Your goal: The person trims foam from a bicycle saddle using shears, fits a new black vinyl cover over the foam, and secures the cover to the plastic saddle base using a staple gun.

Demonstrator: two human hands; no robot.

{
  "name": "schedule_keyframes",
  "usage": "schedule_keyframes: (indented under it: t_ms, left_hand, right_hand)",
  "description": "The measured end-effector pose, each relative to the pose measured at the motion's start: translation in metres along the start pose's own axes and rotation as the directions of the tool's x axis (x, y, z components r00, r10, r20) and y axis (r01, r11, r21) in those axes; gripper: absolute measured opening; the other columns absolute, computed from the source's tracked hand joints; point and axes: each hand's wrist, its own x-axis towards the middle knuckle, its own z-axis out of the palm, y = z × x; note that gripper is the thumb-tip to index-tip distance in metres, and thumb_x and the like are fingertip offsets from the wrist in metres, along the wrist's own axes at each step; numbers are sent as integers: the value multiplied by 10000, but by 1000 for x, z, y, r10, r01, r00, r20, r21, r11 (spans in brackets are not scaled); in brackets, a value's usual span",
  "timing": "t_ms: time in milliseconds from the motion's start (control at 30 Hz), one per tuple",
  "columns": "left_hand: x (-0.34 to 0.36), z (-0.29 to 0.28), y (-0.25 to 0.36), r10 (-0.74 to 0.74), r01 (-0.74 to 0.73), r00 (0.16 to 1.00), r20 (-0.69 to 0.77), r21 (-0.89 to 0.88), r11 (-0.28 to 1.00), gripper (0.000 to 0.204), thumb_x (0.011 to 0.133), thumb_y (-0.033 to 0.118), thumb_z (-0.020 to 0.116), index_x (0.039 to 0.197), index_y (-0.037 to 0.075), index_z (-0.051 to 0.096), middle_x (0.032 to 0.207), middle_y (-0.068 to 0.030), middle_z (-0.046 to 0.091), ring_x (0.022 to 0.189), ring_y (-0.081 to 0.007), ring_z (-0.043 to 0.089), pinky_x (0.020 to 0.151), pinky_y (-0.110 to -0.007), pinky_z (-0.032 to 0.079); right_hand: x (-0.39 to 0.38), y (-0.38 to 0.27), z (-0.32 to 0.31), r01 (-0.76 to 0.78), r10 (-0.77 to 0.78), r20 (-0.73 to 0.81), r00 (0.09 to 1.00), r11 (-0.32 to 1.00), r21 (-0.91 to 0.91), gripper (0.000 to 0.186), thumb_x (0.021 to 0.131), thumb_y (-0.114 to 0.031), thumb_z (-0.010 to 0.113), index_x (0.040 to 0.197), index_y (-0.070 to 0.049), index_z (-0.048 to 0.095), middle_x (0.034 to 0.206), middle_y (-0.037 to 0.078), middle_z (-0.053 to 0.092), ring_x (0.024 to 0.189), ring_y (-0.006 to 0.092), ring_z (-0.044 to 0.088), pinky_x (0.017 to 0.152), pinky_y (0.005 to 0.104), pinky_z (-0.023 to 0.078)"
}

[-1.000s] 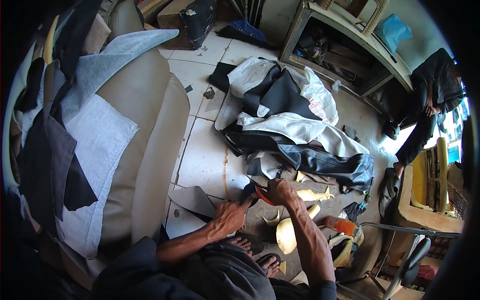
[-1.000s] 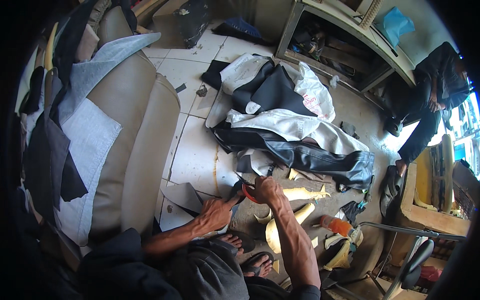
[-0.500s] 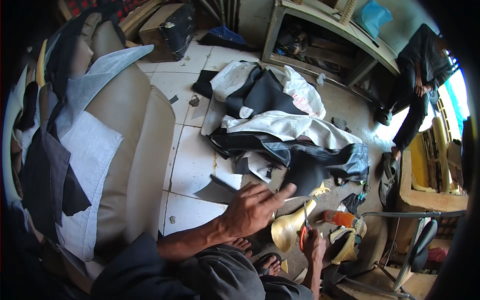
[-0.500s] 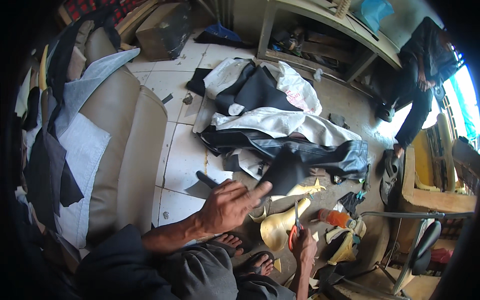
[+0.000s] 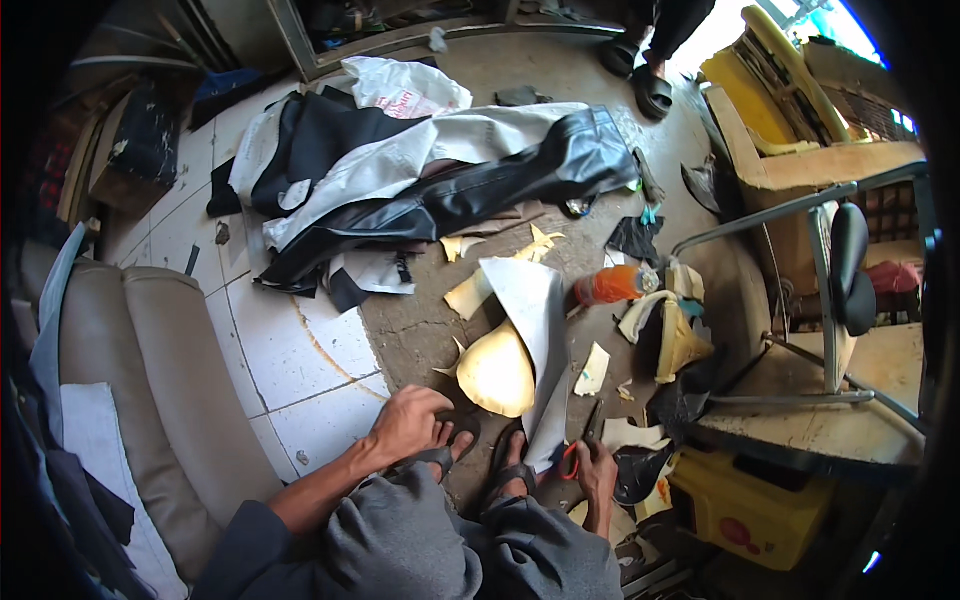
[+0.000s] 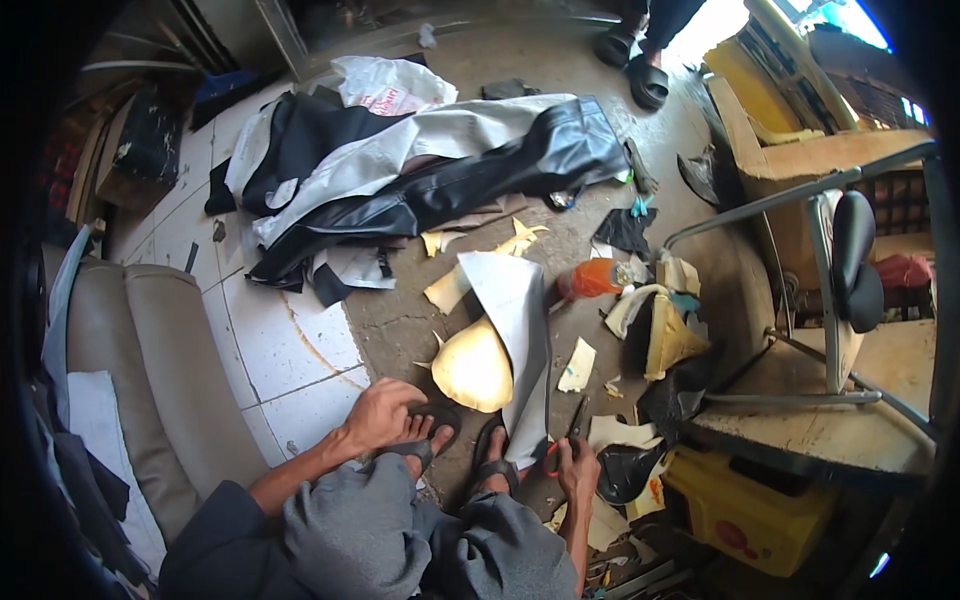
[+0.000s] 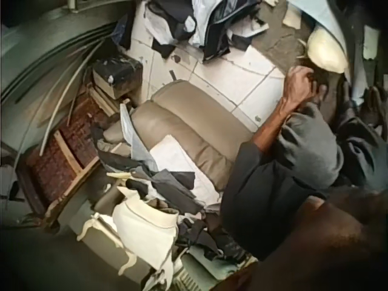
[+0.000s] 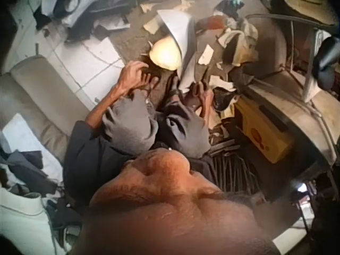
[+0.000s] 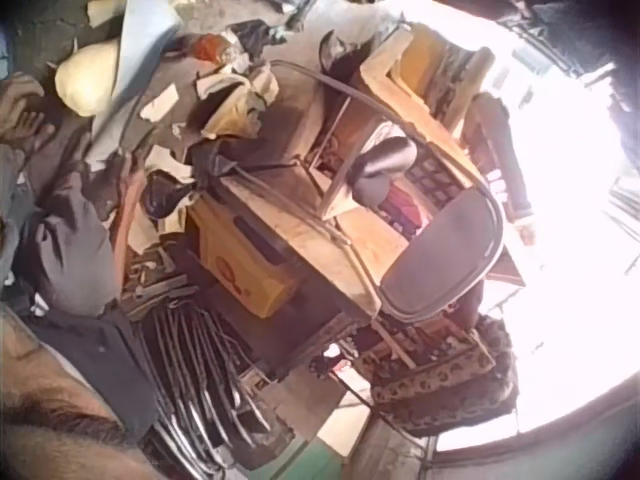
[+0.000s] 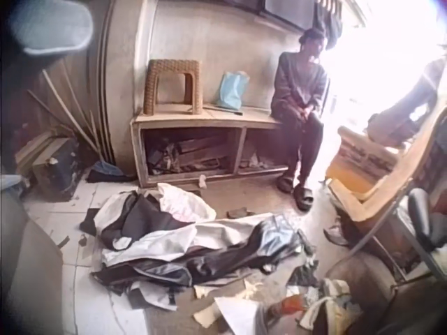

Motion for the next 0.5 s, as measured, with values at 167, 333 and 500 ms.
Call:
schedule_keyframes:
  t_ms: [167, 333, 500]
  left_hand:
    - [35, -11, 25, -343, 323, 937, -62, -217, 921, 231, 916, 85, 551, 1101, 11, 668, 1036, -185, 668, 982, -385, 629, 889, -443, 508]
    - [57, -27, 43, -205, 192, 975, -87, -136, 972, 224, 923, 74, 544, 1104, 9, 658, 1038, -191, 666, 985, -377, 636, 879, -443, 517]
    - [55, -28, 52, -298, 303, 953, 62, -279, 911, 217, 937, 95, 564, 1106, -2, 661, 1051, -184, 675, 994, -346, 659, 882, -405, 520]
  right_hand:
    - [39, -44, 22, 140, -124, -68, 990, 927, 349, 734, 896, -464, 684, 1446, -25, 472, 1344, 240, 586, 1221, 408, 579, 1018, 423, 466]
    - [44, -94, 29, 237, -247, -17, 969, 946, -221, 801, 858, -389, 732, 1490, -33, 391, 1391, 258, 522, 1264, 441, 526, 1041, 461, 444]
    - [66, -62, 32, 342, -363, -171, 916, 929, -139, 600, 870, -247, 685, 1390, -11, 504, 1228, 274, 629, 1105, 411, 634, 962, 457, 495]
